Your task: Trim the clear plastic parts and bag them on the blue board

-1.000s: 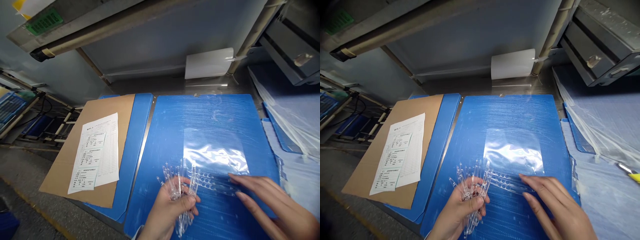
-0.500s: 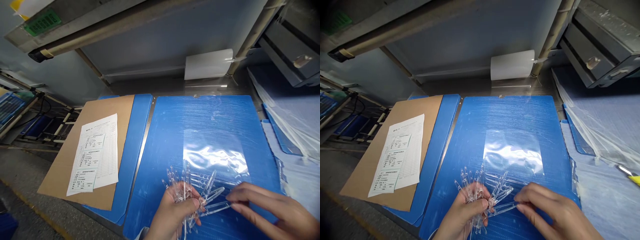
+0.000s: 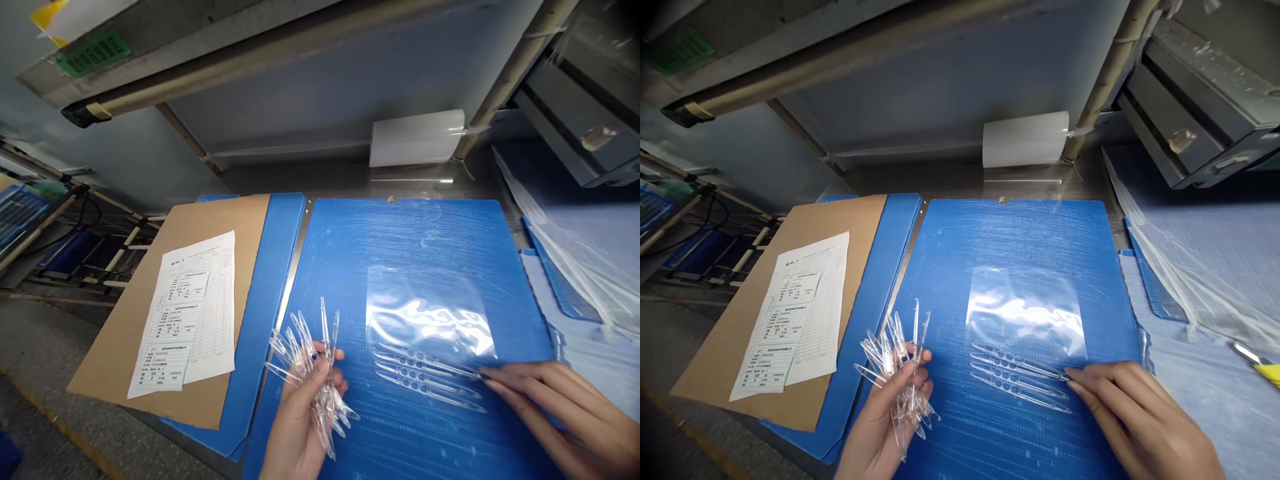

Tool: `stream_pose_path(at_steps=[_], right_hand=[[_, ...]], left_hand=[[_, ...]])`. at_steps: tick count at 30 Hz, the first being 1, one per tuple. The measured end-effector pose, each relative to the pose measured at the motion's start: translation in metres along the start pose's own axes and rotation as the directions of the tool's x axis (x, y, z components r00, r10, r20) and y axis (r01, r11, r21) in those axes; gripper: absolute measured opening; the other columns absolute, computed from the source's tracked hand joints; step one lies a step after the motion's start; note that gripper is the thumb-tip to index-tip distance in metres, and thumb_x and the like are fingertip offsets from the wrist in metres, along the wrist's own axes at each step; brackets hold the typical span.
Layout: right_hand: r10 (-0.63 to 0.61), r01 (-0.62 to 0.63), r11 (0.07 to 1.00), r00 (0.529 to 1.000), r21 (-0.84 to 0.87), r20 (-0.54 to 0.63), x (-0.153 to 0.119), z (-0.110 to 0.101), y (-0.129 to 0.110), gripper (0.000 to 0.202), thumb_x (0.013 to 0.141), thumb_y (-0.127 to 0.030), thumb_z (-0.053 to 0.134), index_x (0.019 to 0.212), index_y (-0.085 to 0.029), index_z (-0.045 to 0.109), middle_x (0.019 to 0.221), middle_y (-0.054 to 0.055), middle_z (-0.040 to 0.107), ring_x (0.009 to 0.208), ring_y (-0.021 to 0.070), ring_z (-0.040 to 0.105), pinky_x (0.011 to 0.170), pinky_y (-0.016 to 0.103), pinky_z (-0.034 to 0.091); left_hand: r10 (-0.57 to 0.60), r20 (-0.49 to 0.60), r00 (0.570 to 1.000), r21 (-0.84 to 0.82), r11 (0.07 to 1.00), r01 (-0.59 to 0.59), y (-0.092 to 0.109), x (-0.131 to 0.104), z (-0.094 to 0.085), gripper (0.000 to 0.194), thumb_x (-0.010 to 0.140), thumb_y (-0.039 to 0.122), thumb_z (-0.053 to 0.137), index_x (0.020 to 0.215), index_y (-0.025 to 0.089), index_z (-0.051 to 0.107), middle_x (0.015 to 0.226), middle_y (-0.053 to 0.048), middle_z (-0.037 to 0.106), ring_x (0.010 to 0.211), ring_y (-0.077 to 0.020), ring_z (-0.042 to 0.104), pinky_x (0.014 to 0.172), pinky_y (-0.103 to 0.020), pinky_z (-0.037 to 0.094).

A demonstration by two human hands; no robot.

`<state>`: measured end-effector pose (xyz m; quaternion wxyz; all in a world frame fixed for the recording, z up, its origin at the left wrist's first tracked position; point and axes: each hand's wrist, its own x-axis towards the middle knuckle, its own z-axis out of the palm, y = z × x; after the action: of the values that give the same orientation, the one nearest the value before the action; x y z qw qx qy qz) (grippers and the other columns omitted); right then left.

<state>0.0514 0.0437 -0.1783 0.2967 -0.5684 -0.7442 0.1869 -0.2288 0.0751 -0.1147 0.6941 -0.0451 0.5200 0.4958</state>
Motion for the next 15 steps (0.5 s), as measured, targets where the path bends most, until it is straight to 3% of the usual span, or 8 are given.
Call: stream_pose_path(at_steps=[3,10,15], right_hand=[[-0.064,0.065,0.996,0.998,-0.056,0.018,0.0,0.006,0.01,0.02,0.092,-0.035,0.049,0.099,-0.027,0.066,0.094,0.003,0.064,0.087,0.0217,0.06,0.081,0.037,0.045],[-0.126,0.132,0.979,0.991,-0.157,0.049,0.0,0.011,0.023,0.028,0.094,-0.041,0.043,0.102,-0.026,0.065,0.097,0.003,0.064,0.09,0.0197,0.059,0.081,0.034,0.045],[-0.115,0.124,0.973,0.992,-0.193,0.055,0.006,0.0,0.007,0.038,0.091,-0.04,0.047,0.127,-0.025,0.051,0.111,0.008,0.062,0.099,0.0249,0.059,0.082,0.039,0.049]], left_hand=[[-0.032,0.026,0.999,0.123,0.992,0.029,-0.003,-0.001,-0.001,0.025,0.066,0.017,0.079,0.087,0.018,0.065,0.075,-0.003,0.07,0.062,-0.0103,0.06,0.066,-0.023,0.049],[-0.093,0.097,0.991,0.335,0.941,0.056,-0.014,0.002,-0.001,0.043,0.058,0.035,0.084,0.086,0.017,0.057,0.066,0.001,0.065,0.051,-0.0137,0.061,0.048,-0.023,0.044],[-0.278,0.26,0.925,0.492,0.862,0.12,-0.033,0.009,-0.01,0.044,0.053,0.039,0.086,0.08,0.018,0.059,0.062,0.002,0.064,0.053,-0.0123,0.062,0.051,-0.021,0.043]])
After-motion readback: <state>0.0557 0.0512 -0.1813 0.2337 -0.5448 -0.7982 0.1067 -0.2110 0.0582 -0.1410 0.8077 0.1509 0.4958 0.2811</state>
